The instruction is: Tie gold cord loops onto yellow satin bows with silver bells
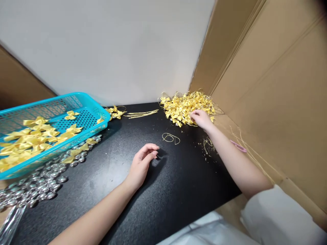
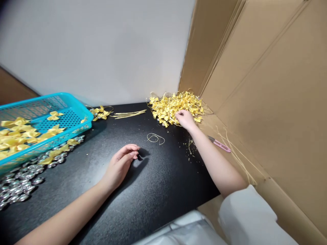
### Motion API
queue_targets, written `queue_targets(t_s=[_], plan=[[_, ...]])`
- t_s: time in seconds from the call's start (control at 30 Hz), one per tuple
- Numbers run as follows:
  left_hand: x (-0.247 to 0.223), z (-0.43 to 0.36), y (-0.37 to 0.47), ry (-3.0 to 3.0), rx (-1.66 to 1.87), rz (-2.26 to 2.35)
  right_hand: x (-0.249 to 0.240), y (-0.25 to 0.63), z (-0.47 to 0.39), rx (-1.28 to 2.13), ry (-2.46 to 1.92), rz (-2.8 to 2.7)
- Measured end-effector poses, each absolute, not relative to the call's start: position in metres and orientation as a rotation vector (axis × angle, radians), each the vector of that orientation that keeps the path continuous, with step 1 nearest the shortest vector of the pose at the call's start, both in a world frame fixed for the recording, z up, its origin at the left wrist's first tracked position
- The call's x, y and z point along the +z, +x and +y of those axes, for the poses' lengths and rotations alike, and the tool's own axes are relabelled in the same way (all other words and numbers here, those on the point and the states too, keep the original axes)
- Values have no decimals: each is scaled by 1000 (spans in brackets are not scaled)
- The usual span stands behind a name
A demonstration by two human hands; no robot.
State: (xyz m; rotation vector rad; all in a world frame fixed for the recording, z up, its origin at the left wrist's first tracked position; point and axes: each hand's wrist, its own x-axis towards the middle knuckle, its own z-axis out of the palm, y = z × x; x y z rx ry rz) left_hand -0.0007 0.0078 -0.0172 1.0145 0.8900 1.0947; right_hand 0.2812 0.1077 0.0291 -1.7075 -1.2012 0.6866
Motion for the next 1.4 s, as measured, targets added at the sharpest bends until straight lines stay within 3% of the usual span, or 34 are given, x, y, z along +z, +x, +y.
queue_targets(t_s=[0.2, 0.37, 0.63, 1.07, 1.4], plan=[[-17, 8, -1, 1068, 1084, 909, 35, 282, 92, 376, -1768, -1335], [-15, 7, 0, 1078, 1085, 932, 45, 250, 57, 78, -1555, -1734], [-19, 8, -1, 1069, 1097, 895, 24, 221, 33, 357, -1878, -2076], [-9, 2, 1, 1423, 1090, 936, 28, 236, 24, 549, -1634, -2385], [-7, 1, 2, 1509, 1083, 944, 37, 199, 65, 343, -1545, -2527]])
